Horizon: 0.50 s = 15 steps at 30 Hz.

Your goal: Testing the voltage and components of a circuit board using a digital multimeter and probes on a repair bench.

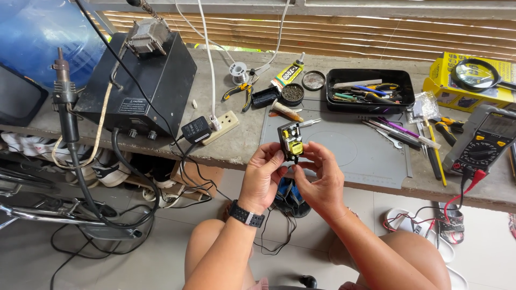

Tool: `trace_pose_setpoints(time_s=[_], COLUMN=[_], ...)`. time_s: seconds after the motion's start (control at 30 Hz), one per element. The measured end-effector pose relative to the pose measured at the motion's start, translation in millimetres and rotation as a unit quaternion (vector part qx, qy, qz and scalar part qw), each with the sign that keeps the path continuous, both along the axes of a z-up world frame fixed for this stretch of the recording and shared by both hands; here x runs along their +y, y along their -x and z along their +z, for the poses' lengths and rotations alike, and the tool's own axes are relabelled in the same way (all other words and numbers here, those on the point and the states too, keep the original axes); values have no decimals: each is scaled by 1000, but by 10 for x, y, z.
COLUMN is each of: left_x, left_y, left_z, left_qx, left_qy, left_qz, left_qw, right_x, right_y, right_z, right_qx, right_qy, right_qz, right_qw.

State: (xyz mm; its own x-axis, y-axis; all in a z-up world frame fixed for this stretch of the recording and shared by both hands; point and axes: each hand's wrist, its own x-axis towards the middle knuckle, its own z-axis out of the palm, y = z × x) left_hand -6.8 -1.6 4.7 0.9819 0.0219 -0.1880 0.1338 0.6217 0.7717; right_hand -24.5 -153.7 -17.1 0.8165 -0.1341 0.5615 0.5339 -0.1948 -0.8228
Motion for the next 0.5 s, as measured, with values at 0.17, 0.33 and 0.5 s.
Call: trace_pose_setpoints(time_s=[0.17, 0.33, 0.5], left_x=[14, 24, 18], left_y=[15, -6, -44], left_z=[28, -17, -45], left_qx=[1, 4, 2], left_qy=[2, 7, 9], left_qz=[-1, -4, 2], left_qw=[1000, 1000, 1000], right_x=[6, 13, 12], right_y=[-6, -24, -59], right_z=[-20, -34, -18], right_qx=[-4, -12, -16], right_qy=[-2, -2, -2], right_qz=[-2, -7, -6], right_qw=[1000, 1000, 1000])
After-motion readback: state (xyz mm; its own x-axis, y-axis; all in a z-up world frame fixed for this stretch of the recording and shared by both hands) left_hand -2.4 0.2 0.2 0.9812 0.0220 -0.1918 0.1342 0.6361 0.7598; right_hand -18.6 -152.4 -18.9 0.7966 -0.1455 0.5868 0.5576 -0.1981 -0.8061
